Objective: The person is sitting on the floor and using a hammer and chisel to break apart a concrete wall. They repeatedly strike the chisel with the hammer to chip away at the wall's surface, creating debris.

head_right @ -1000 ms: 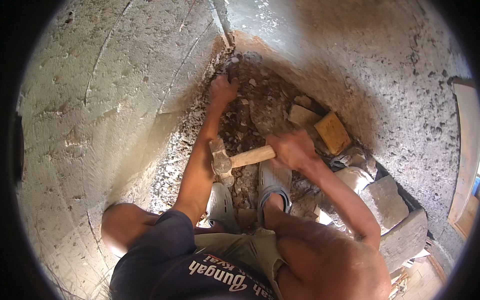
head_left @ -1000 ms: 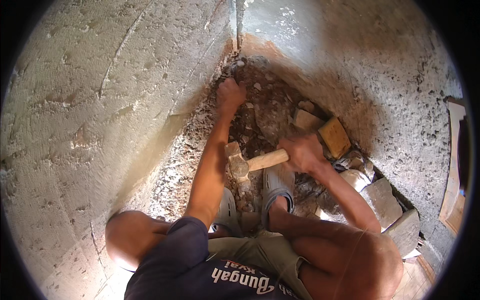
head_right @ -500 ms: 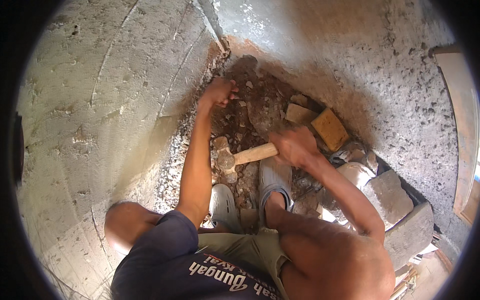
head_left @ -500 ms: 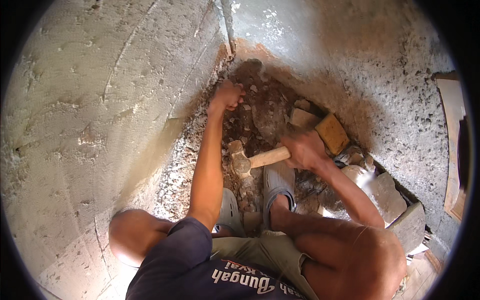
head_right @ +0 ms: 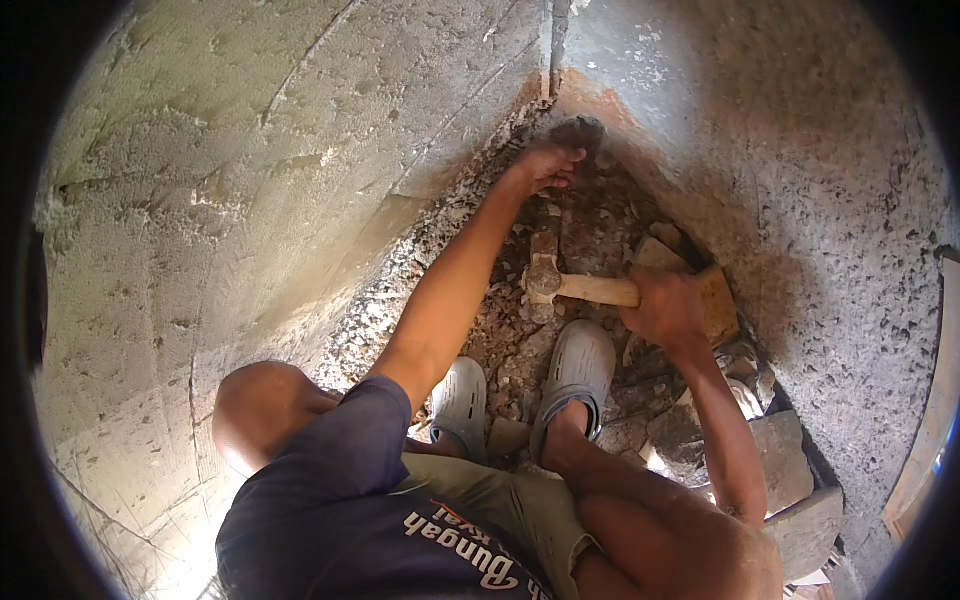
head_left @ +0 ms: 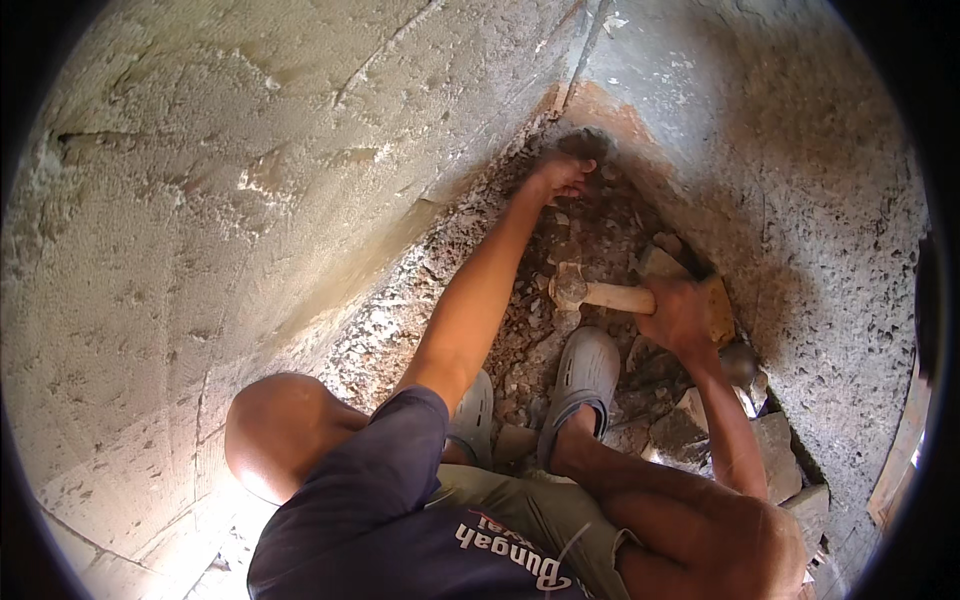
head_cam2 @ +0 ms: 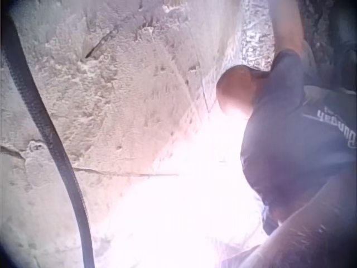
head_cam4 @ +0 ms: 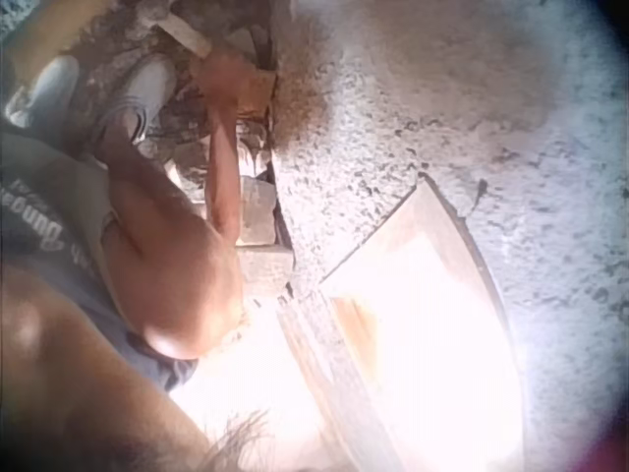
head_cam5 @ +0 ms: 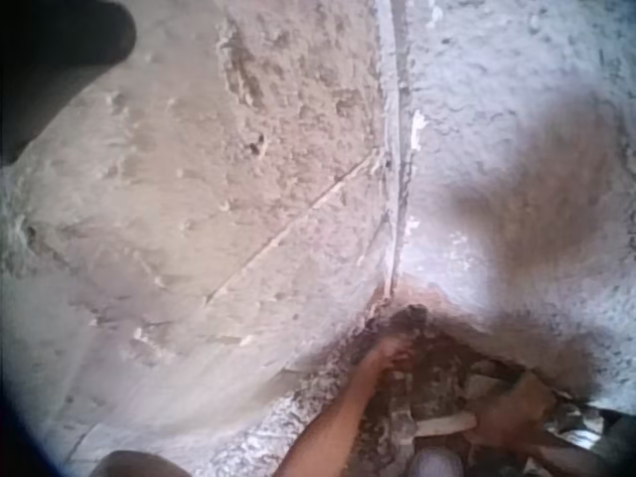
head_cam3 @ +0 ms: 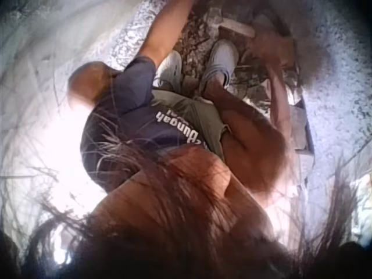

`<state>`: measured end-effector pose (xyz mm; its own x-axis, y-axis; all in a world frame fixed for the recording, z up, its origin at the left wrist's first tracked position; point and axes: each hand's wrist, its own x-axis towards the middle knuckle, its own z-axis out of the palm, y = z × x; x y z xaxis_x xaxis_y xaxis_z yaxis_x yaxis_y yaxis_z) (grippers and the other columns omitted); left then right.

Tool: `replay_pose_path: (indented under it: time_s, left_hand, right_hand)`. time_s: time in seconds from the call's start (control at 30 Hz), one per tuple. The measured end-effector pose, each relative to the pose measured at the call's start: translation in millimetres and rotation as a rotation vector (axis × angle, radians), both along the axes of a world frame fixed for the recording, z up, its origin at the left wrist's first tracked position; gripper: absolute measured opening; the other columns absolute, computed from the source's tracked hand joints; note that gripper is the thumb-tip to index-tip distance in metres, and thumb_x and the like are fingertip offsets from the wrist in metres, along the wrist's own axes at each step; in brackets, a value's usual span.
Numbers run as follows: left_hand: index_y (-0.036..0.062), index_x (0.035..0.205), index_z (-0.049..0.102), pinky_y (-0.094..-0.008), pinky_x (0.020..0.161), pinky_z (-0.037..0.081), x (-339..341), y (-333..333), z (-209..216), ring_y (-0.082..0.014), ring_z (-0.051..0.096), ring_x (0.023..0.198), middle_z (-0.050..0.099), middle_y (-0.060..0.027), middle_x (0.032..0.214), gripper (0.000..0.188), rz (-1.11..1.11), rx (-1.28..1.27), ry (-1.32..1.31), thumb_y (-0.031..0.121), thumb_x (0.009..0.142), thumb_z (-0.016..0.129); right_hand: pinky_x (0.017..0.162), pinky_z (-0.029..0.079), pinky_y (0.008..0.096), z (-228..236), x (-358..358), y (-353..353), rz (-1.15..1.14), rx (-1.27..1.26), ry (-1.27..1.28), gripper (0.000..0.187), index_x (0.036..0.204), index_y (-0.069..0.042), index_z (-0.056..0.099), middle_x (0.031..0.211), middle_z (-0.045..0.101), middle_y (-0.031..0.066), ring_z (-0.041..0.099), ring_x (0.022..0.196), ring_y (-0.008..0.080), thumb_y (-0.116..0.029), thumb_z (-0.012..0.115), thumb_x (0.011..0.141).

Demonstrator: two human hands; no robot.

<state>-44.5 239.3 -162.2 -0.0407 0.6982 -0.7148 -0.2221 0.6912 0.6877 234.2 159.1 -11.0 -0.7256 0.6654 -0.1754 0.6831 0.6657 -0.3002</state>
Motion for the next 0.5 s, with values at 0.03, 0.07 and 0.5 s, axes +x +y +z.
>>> replay_pose_path:
  time_s: [0.03,0.07,0.5]
  left_hand:
    - [0.0016,0.118,0.063,-0.0326,0.073,0.055,-2.2,0.8,1.1,-0.0180,0.063,0.088,0.064,-0.0080,0.100,0.039,-0.033,0.001,0.019,0.027,0.091,0.076]
    - [0.0014,0.126,0.061,-0.0341,0.077,0.055,-3.8,0.9,1.7,-0.0181,0.061,0.088,0.062,-0.0082,0.103,0.045,-0.050,-0.004,0.053,0.028,0.092,0.075]
    - [0.0075,0.116,0.067,-0.0315,0.082,0.053,-29.6,-4.8,-3.5,-0.0154,0.067,0.089,0.072,-0.0048,0.100,0.025,-0.048,0.076,-0.315,0.024,0.097,0.070]
  right_hand:
    - [0.071,0.054,0.0482,-1.7,-0.2,1.2,-0.002,0.012,0.025,0.020,0.086,-0.009,0.068,0.080,0.071,0.0142,0.069,0.076,0.0364,-0.023,0.071,0.071]
    - [0.070,0.054,0.0481,-3.0,-0.8,2.4,-0.011,0.011,0.020,0.021,0.086,-0.009,0.068,0.081,0.071,0.0139,0.069,0.076,0.0363,-0.023,0.071,0.071]
    - [0.073,0.050,0.0479,-13.7,-20.8,36.6,0.198,-0.046,0.011,0.027,0.090,-0.013,0.070,0.081,0.071,0.0090,0.069,0.079,0.0325,-0.028,0.073,0.068]
